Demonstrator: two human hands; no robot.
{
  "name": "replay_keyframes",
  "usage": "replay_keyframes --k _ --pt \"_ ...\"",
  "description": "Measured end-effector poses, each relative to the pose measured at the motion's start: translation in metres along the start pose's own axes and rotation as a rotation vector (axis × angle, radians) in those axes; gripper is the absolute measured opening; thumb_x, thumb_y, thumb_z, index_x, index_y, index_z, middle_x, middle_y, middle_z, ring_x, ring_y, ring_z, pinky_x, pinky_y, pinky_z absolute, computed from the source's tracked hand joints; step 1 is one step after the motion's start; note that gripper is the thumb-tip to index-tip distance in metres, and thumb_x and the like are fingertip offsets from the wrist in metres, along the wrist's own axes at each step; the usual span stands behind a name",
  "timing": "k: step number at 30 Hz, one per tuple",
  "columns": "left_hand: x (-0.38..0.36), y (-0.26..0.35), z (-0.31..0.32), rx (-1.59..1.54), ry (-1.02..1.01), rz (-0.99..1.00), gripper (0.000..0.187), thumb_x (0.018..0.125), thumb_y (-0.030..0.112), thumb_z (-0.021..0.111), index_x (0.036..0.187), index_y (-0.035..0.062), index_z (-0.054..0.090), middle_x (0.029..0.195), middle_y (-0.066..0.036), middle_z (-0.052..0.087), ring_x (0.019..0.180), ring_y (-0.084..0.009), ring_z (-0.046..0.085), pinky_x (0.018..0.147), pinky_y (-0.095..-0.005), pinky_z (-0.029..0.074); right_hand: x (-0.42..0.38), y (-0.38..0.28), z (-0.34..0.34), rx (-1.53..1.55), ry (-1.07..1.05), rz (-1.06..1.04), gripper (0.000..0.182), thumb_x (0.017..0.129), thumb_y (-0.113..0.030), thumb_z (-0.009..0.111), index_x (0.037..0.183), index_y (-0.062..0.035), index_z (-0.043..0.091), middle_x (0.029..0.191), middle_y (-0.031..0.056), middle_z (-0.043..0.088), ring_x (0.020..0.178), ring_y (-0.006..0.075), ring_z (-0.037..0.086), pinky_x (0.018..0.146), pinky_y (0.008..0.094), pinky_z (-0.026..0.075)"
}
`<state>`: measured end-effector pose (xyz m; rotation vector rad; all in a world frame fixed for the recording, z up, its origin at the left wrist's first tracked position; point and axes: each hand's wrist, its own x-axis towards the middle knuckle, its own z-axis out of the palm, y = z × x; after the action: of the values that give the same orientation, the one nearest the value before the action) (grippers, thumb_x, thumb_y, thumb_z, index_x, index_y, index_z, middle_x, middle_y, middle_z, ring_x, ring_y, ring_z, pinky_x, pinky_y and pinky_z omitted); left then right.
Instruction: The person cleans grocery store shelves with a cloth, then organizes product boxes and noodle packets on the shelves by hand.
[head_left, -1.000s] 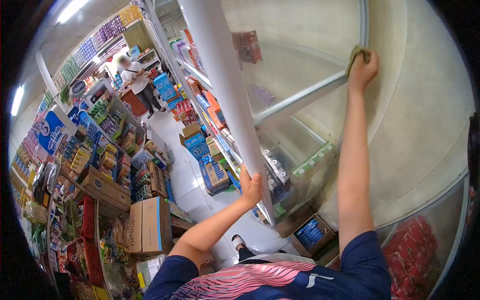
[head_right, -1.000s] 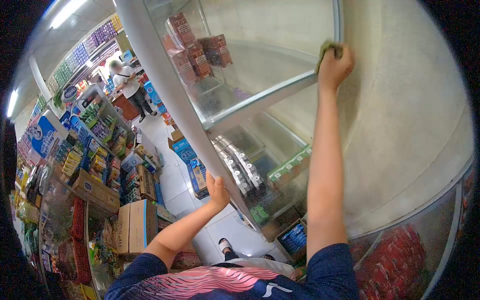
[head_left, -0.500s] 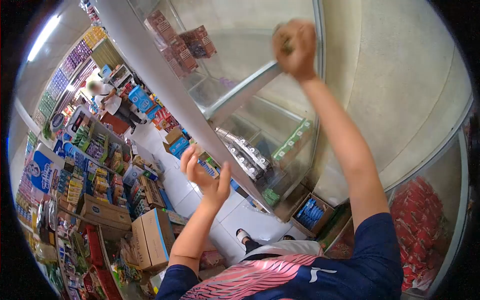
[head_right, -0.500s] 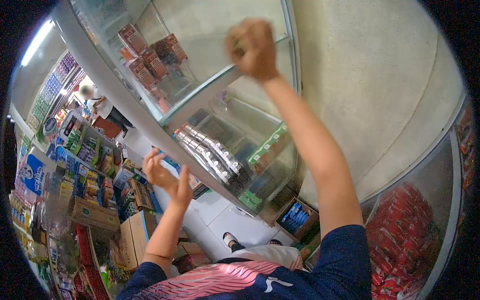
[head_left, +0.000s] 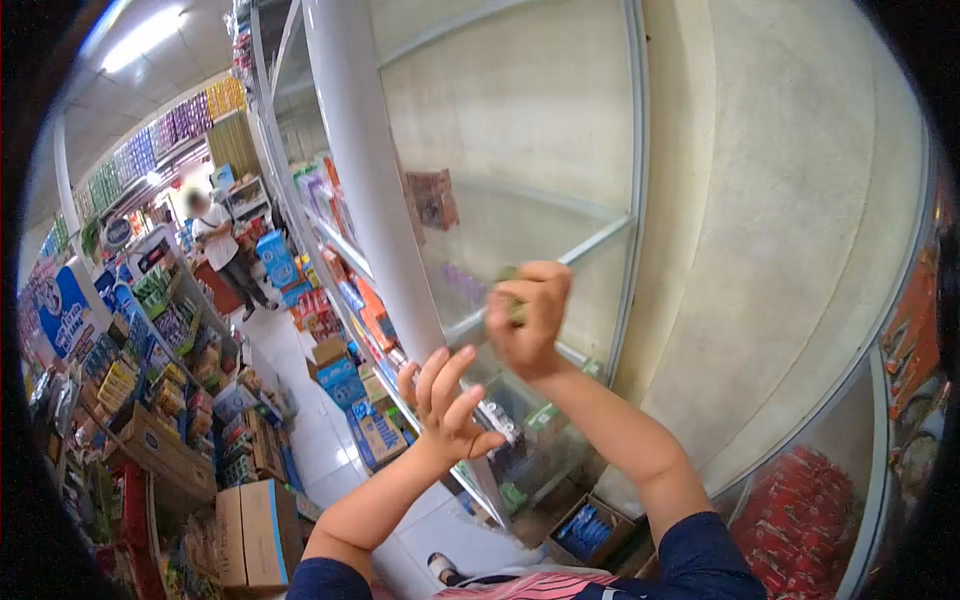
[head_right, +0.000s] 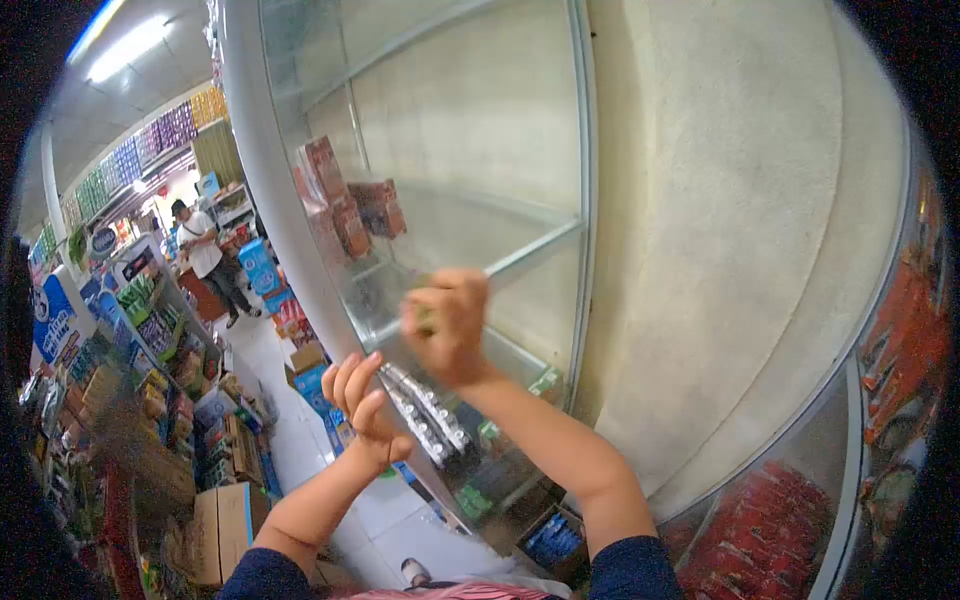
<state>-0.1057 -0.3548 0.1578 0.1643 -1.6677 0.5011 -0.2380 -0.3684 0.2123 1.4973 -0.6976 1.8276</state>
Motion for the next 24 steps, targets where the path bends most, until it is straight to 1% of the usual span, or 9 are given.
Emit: replay_keyframes --k 4,8,10,11,14,18,19,22,24 --pt "-0.007 -0.002 -0.001 -0.115 -0.001 0.016 0.048 0.085 0.052 0.035 0.114 0.0135 0.04 0.116 -0.015 0.051 0.112 -0.0308 0.042 0.099 -0.0449 0.017 0.081 -0.021 0.032 0.118 -0.032 -0.272 0.021 0.07 -0.009 0.058 0.087 -0.0085 0.046 0.082 0.009 0.048 0.078 0.0269 0.045 0.072 0.0391 0.034" --pt "-0.002 0.002 -0.005 -0.13 -0.078 -0.046 0.046 0.085 0.05 0.037 0.111 0.0122 0.044 0.118 -0.012 0.052 0.113 -0.0269 0.044 0.1 -0.0425 0.016 0.153 -0.024 0.05 0.098 0.021 -0.392 0.018 0.07 -0.008 0.058 0.084 -0.0083 0.047 0.08 0.0079 0.047 0.076 0.0268 0.045 0.069 0.0378 0.034" --pt "0.001 0.005 -0.01 -0.099 -0.174 -0.083 0.044 0.085 0.047 0.039 0.11 0.0108 0.043 0.117 -0.01 0.053 0.111 -0.0253 0.047 0.101 -0.0413 0.013 0.181 -0.023 0.059 0.036 0.057 -0.361 0.014 0.07 -0.008 0.056 0.08 -0.0077 0.047 0.079 0.0068 0.047 0.075 0.0262 0.045 0.066 0.0359 0.034" --pt "0.004 0.007 -0.009 -0.073 -0.187 -0.103 0.04 0.084 0.046 0.04 0.1 0.0103 0.049 0.103 -0.009 0.06 0.105 -0.0263 0.051 0.103 -0.0408 0.009 0.197 -0.023 0.064 0.04 0.077 -0.375 0.014 0.07 -0.008 0.056 0.08 -0.0077 0.047 0.079 0.0068 0.047 0.075 0.0262 0.045 0.066 0.0359 0.034" --pt "0.005 0.012 -0.013 -0.019 -0.313 -0.148 0.03 0.081 0.038 0.046 0.089 0.0117 0.057 0.098 -0.005 0.062 0.102 -0.0233 0.053 0.104 -0.0413 0.004 0.235 -0.013 0.071 -0.043 0.142 -0.363 0.011 0.072 -0.011 0.055 0.079 -0.0081 0.048 0.078 0.0077 0.048 0.074 0.0273 0.046 0.065 0.0366 0.038" --pt "-0.001 0.015 -0.011 0.112 -0.369 -0.094 0.017 0.073 0.027 0.054 0.078 0.0142 0.063 0.089 0.002 0.064 0.097 -0.0199 0.054 0.105 -0.0418 -0.001 0.287 0.024 0.072 -0.151 0.28 -0.317 0.016 0.071 -0.019 0.057 0.081 -0.0076 0.054 0.081 0.0117 0.056 0.077 0.0325 0.053 0.067 0.0426 0.044" --pt "-0.001 0.015 -0.011 0.134 -0.38 -0.103 0.015 0.071 0.025 0.055 0.077 0.0149 0.064 0.087 0.003 0.064 0.096 -0.0191 0.055 0.105 -0.0418 -0.002 0.302 0.025 0.048 -0.219 -0.05 -0.096 0.034 0.076 -0.017 0.053 0.106 -0.0064 0.042 0.108 0.015 0.041 0.101 0.0305 0.04 0.084 0.04 0.035" --pt "-0.003 0.014 -0.008 0.12 -0.357 -0.097 0.011 0.07 0.024 0.057 0.074 0.0149 0.062 0.081 0.004 0.063 0.095 -0.0174 0.055 0.105 -0.0432 0.0 0.318 0.101 0.043 -0.292 0.163 -0.008 0.018 0.076 -0.021 0.053 0.081 -0.0035 0.054 0.084 0.0145 0.058 0.082 0.0317 0.054 0.071 0.0384 0.042" --pt "-0.004 0.012 -0.009 0.112 -0.351 -0.095 0.011 0.07 0.025 0.058 0.073 0.0144 0.061 0.079 0.004 0.062 0.095 -0.0158 0.055 0.105 -0.0439 0.001 0.315 0.168 0.025 -0.385 0.255 0.056 0.022 0.074 -0.023 0.055 0.084 -0.0031 0.057 0.084 0.0164 0.06 0.081 0.033 0.057 0.071 0.0428 0.044"
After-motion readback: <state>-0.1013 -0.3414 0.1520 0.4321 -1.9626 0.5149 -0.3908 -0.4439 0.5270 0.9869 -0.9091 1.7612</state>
